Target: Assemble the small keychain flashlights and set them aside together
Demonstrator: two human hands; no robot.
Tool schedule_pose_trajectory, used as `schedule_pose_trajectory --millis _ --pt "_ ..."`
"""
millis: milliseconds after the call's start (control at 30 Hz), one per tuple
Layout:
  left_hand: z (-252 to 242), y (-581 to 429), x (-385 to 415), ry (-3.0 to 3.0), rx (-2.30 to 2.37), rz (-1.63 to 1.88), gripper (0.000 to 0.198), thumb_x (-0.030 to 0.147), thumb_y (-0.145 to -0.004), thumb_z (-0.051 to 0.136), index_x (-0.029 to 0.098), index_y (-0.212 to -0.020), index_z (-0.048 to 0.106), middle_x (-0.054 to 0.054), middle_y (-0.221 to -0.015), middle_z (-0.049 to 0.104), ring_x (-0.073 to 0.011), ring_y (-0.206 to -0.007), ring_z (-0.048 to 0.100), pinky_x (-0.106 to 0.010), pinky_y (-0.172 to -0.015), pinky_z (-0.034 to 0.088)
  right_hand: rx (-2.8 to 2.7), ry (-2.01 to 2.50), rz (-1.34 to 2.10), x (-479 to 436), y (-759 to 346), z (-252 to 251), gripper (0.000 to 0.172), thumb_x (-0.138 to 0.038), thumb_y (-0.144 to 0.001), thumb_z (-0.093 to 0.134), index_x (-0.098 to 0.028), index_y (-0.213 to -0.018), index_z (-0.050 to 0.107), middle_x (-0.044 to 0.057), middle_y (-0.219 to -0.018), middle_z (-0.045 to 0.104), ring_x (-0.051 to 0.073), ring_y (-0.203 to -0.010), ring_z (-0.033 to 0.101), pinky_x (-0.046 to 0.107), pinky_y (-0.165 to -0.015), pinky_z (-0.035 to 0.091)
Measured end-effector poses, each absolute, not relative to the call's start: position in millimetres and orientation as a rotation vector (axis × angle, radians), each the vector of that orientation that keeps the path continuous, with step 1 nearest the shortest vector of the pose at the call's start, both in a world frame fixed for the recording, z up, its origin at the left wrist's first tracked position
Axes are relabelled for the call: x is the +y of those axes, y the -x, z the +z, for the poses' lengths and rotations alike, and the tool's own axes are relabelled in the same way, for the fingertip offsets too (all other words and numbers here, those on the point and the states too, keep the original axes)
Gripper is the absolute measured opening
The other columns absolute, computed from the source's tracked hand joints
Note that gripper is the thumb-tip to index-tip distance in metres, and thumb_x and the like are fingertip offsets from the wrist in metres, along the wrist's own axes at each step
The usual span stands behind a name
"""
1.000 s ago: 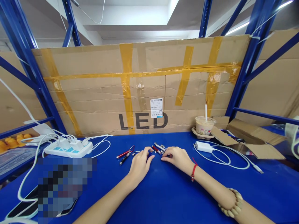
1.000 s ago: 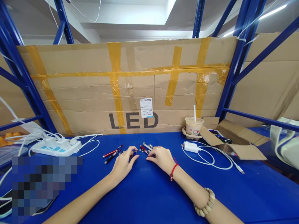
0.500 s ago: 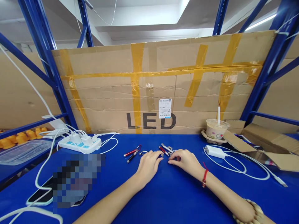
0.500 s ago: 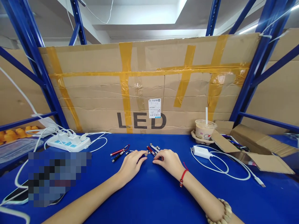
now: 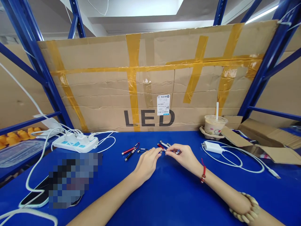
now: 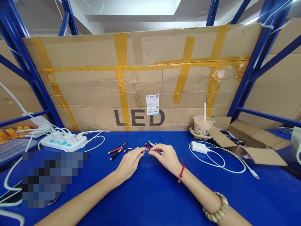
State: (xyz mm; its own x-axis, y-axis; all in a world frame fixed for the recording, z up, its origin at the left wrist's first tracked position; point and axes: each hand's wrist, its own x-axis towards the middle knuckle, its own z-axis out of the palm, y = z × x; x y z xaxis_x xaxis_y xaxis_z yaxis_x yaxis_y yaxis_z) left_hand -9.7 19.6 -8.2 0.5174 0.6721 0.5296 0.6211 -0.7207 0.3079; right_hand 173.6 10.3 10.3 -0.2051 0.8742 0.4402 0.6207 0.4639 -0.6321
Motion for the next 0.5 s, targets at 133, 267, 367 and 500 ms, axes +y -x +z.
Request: schedule_pose_trajectory --millis 133,267,367,500 --pt "-11.3 8.5 17.8 -2.730 1.068 1.058 0.032 0.024 -0.092 0.028 0.018 -0.114 0.050 -0.006 -0.096 0.060 -0.0162 -0.087 0.056 -0.029 -0.078 0.046 -1.750 1.091 0.517 4.5 -168.7 15.2 0.021 -0.037 -0.073 0.060 -0.017 -0.074 0.067 0.003 -0.073 0.066 0.013 -0.064 0.058 0.022 -0.053 0.040" --pt "-8.6 7.4 13.1 -2.804 0.992 1.078 0.034 0.024 -0.092 0.024 0.015 -0.111 0.051 -0.008 -0.088 0.059 -0.0172 -0.080 0.053 -0.030 -0.072 0.045 -1.772 0.973 0.589 4.6 -168.6 14.3 0.021 -0.037 -0.071 0.063 -0.016 -0.070 0.067 0.005 -0.074 0.066 0.014 -0.066 0.058 0.023 -0.056 0.042" --pt "-6.5 8.6 10.3 -2.831 0.944 1.049 0.035 0.024 -0.092 0.023 0.015 -0.110 0.052 -0.008 -0.085 0.058 -0.0171 -0.078 0.052 -0.030 -0.070 0.043 -1.787 0.985 0.669 8.0 -170.4 12.6 0.022 -0.037 -0.067 0.066 -0.016 -0.066 0.066 0.004 -0.070 0.065 0.014 -0.065 0.057 0.024 -0.060 0.043" --pt "-7.1 10.9 7.9 -2.805 0.886 1.034 0.033 0.025 -0.092 0.025 0.017 -0.110 0.052 -0.006 -0.085 0.059 -0.0160 -0.079 0.052 -0.029 -0.073 0.042 -1.759 1.088 0.860 10.8 -170.8 13.2 0.023 -0.036 -0.059 0.070 -0.014 -0.059 0.064 0.002 -0.061 0.063 0.012 -0.060 0.056 0.023 -0.060 0.043"
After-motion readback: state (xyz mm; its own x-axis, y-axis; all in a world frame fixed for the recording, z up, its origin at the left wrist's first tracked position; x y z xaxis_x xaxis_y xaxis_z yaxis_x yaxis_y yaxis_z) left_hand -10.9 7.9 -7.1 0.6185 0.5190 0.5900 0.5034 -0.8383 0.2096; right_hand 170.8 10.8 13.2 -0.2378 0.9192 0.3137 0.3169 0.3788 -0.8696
